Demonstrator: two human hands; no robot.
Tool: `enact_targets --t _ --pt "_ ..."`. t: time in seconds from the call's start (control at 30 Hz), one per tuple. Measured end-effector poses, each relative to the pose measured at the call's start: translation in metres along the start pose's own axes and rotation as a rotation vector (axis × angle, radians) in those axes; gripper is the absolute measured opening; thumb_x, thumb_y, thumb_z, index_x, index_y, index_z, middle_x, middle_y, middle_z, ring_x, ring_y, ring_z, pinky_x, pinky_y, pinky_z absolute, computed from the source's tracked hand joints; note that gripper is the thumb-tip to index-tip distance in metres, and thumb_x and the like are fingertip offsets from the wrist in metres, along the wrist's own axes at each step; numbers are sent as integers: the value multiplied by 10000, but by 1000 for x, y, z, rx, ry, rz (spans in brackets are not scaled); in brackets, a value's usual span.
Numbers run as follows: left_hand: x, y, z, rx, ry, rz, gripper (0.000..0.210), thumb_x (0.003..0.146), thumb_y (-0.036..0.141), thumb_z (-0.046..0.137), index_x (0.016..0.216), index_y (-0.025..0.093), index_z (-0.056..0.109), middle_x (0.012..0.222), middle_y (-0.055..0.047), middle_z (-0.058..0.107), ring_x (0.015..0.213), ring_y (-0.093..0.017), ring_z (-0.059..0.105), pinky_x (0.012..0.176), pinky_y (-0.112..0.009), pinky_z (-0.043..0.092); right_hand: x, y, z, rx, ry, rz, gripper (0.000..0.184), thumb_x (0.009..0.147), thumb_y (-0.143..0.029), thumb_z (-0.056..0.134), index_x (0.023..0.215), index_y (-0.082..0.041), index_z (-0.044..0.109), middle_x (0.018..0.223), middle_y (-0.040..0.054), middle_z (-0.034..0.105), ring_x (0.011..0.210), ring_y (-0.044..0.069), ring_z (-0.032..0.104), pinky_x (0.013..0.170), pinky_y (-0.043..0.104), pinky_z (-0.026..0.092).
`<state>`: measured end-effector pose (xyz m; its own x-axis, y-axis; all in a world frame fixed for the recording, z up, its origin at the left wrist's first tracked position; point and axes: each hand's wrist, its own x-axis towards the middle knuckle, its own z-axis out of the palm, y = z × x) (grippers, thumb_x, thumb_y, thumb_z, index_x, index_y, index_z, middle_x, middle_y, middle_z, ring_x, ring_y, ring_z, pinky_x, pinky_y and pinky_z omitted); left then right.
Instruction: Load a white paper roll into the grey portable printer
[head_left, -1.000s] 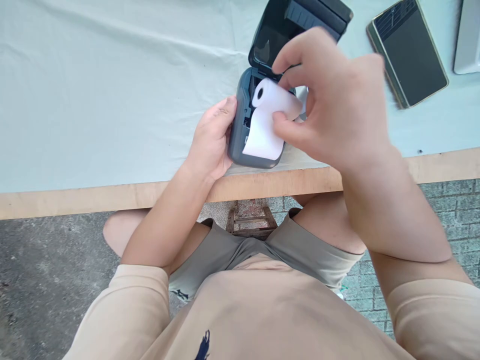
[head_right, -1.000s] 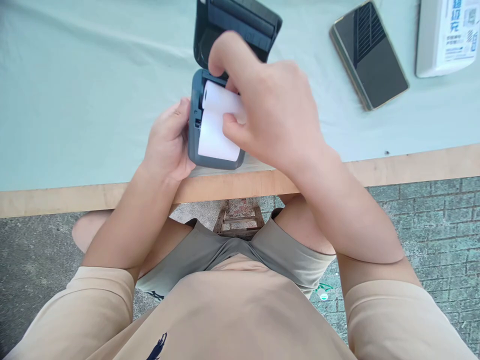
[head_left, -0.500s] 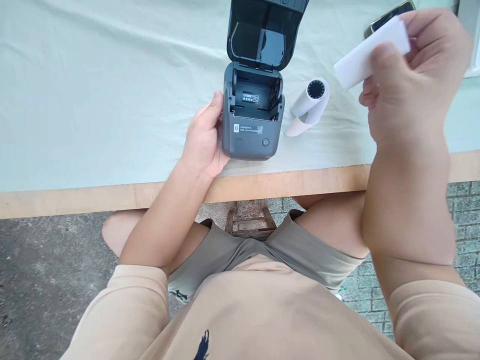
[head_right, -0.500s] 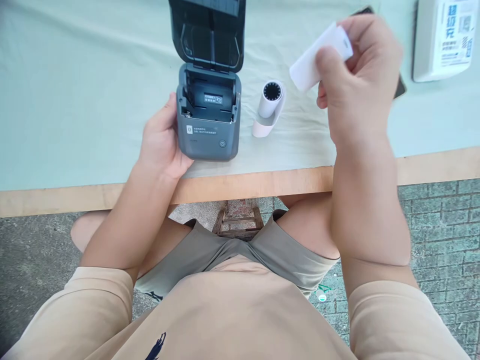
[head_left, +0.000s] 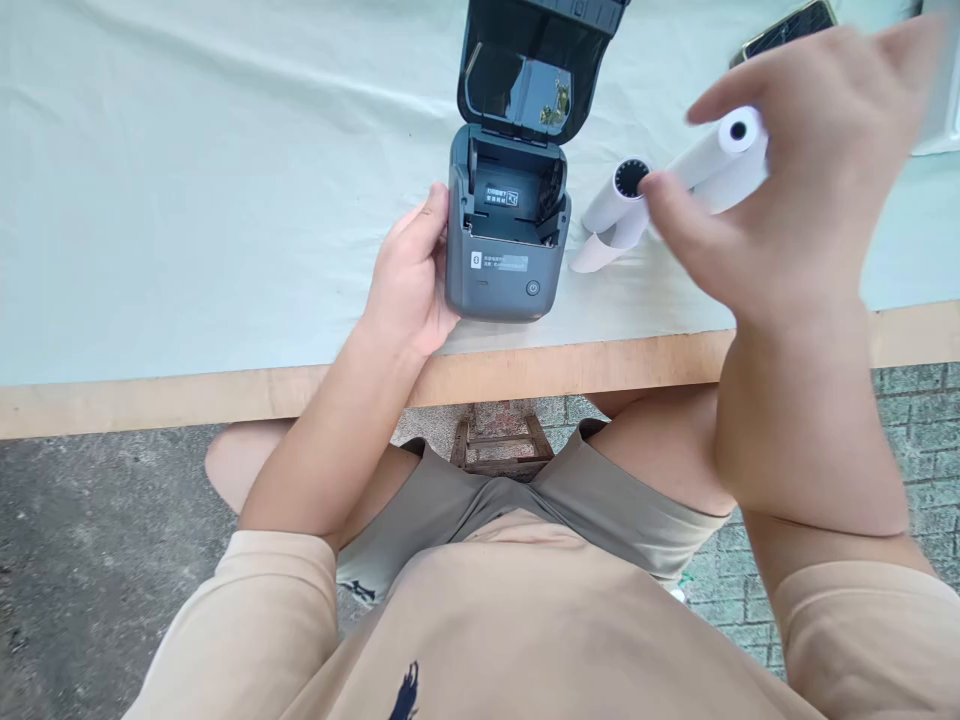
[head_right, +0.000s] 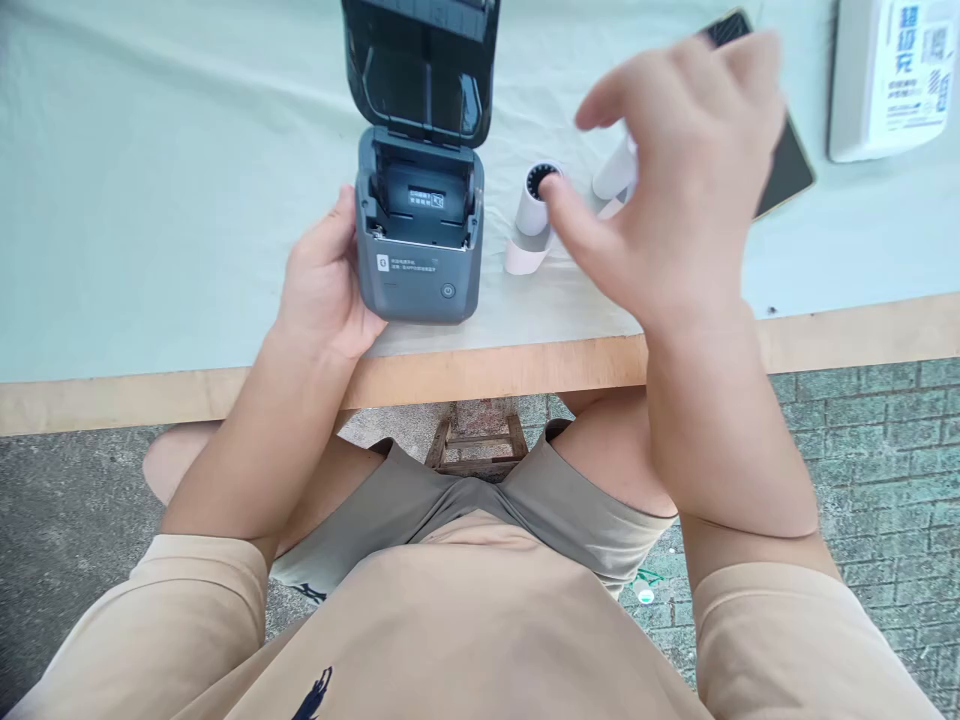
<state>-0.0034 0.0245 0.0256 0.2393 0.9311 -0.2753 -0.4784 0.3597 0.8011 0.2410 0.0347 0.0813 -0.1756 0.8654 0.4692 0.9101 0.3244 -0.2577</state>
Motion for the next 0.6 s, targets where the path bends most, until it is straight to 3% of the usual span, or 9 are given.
enact_targets --t 0.13,0.2,0.4,0.6 --pt "0 0 -1 8 -3 -5 322 988 432 433 960 268 708 1098 -6 758 1164 -242 665 998 -355 567 2 -30 0 -209 -282 166 340 700 -398 758 986 -256 643 938 70 696 1098 369 554 897 536 377" --pt "0 -1 -1 -5 0 6 333 993 427 429 965 251 710 1066 -16 760 1134 -243 681 979 -366 581 4 -34 2 -220 -344 211 340 698 -330 759 1008 -275 631 980 59 718 1098 363 557 899 542 377" --pt "1 -2 0 -30 15 8 333 1004 394 429 934 214 700 993 -33 763 1173 -243 675 1003 -371 578 12 -38 9 -165 -378 220 314 752 -219 635 1053 -303 597 1097 33 725 1109 350 579 885 538 397" --pt "0 1 2 -44 39 0 338 1013 376 424 916 197 694 934 -40 761 1195 -258 669 1007 -397 582 18 -45 23 -150 -373 239 367 688 -140 609 1028 -275 580 1038 42 698 1044 333 619 876 522 426"
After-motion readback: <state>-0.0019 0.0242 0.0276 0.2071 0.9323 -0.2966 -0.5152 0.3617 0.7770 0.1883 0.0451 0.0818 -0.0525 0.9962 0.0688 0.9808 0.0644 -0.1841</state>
